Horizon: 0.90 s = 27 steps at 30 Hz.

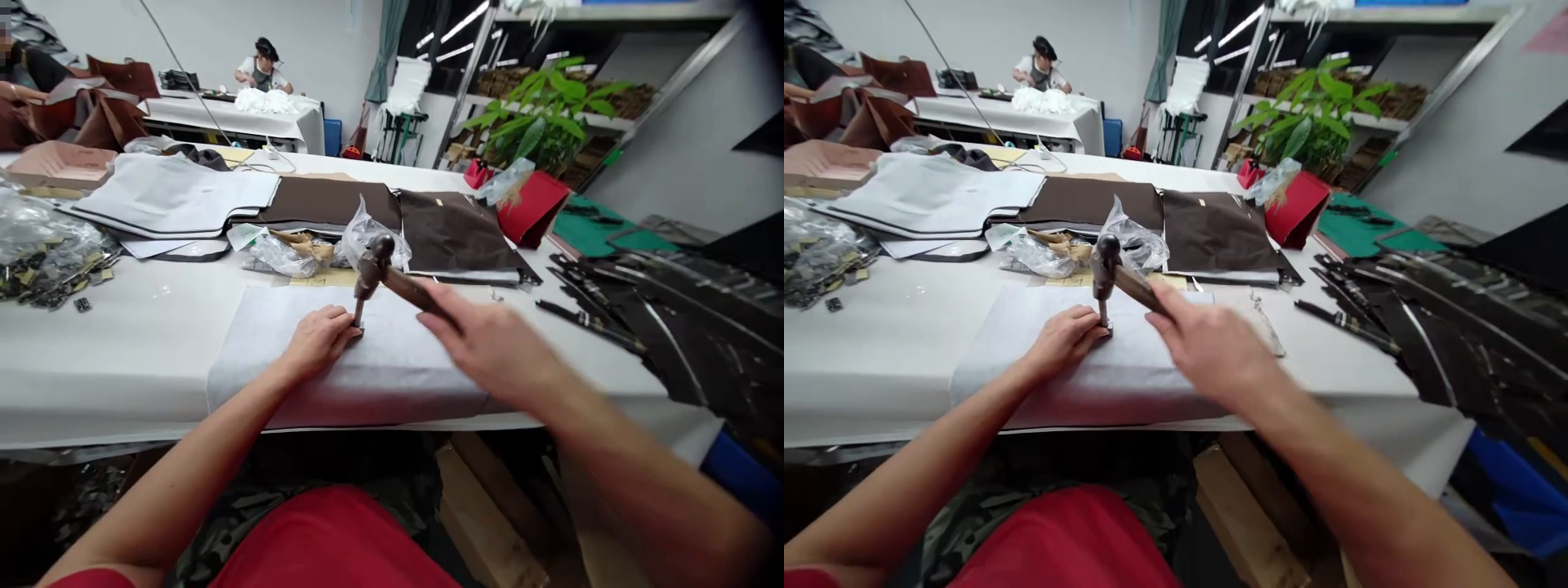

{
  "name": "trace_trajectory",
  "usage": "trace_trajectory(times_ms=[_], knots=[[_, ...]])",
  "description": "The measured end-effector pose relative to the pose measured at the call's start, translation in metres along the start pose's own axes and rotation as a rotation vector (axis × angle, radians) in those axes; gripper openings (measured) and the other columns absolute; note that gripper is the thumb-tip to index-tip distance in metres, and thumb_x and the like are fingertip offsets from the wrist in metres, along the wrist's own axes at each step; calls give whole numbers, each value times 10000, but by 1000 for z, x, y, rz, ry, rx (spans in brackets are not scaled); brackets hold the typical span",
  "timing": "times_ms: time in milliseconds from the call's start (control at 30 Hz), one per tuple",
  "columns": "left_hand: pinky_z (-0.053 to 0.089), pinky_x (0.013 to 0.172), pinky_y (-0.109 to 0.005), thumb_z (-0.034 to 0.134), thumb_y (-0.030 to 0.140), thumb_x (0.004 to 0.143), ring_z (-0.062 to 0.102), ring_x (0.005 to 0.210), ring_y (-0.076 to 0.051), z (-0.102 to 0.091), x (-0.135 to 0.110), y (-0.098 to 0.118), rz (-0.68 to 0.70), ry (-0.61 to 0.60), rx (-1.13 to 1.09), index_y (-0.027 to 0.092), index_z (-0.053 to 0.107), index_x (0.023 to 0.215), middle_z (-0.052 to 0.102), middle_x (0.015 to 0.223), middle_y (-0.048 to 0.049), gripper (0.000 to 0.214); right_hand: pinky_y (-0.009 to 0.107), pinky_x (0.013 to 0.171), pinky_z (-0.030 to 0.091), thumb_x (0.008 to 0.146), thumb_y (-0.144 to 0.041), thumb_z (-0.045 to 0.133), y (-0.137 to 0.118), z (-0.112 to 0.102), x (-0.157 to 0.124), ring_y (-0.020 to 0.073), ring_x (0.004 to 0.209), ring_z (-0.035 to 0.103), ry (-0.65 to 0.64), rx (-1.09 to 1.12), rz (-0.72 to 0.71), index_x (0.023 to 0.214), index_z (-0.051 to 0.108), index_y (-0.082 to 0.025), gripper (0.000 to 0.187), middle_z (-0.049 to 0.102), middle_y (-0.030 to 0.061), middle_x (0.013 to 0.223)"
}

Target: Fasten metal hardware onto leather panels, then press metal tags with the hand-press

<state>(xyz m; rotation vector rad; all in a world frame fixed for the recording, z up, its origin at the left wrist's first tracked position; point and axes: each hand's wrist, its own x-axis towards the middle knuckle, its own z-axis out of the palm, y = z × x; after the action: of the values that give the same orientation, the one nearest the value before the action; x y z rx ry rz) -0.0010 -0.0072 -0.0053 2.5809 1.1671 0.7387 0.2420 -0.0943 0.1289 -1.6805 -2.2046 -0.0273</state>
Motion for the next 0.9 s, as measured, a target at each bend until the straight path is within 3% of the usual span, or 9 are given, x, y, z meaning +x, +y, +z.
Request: trace_trajectory(times_ms=[133,267,367,467,567,667,767,900], knots=[[464,757,-319,489,387,1019,655,863,-215,-4,14,-10,-133,-2,-163,211,639,866,710,905,-50,277,337,795,556,1001,-506,526,31,-2,-12,274,873,743,118,29,118,1518,525,-345,542,774,44,1107],[482,694,-321,407,427,1036,660,710,-207,-15,59,-40,-404,14,-325,202,607,819,688,732,-39,371,374,685,505,988,-557,517,103,31,-38,287,698,685,212,-199,444,1506,555,-299,580,762,100,855],[494,798,-376,506,402,1000,672,877,-269,-18,89,-56,-491,59,-64,190,625,847,711,866,-95,287,401,687,471,998,-486,501,155,62,-57,304,768,664,184,-389,571,1445,625,-281,507,748,148,938],[465,945,-425,624,384,941,605,1122,-327,-11,102,-55,-327,92,171,182,650,992,696,1102,-141,210,423,741,476,1005,-400,487,186,85,-70,334,948,644,216,-461,560,1376,683,-229,453,731,161,1046],[469,934,-396,690,386,889,610,1072,-297,0,107,-44,-92,-119,114,184,661,1040,699,1065,-110,254,487,894,481,1001,-373,489,192,94,-70,352,1087,612,320,-464,464,1267,741,-190,410,697,158,1206],[475,817,-342,677,354,877,624,901,-242,0,116,-32,32,-243,-37,187,670,886,679,902,-67,167,525,1029,467,991,-437,499,183,92,-66,357,1184,600,416,-299,404,1264,731,-183,439,663,157,1290],[447,700,-290,576,353,941,582,769,-179,-20,129,-12,147,-139,-251,195,621,779,631,822,-33,231,533,1104,464,921,-573,583,167,80,-73,360,1269,588,519,25,540,1447,594,-262,611,617,131,1386],[384,595,-254,543,388,971,475,639,-129,-60,161,24,133,173,-411,207,580,782,543,692,24,265,551,1144,451,818,-663,691,137,69,-90,366,1395,512,712,606,792,1634,188,-435,986,391,88,1622]])
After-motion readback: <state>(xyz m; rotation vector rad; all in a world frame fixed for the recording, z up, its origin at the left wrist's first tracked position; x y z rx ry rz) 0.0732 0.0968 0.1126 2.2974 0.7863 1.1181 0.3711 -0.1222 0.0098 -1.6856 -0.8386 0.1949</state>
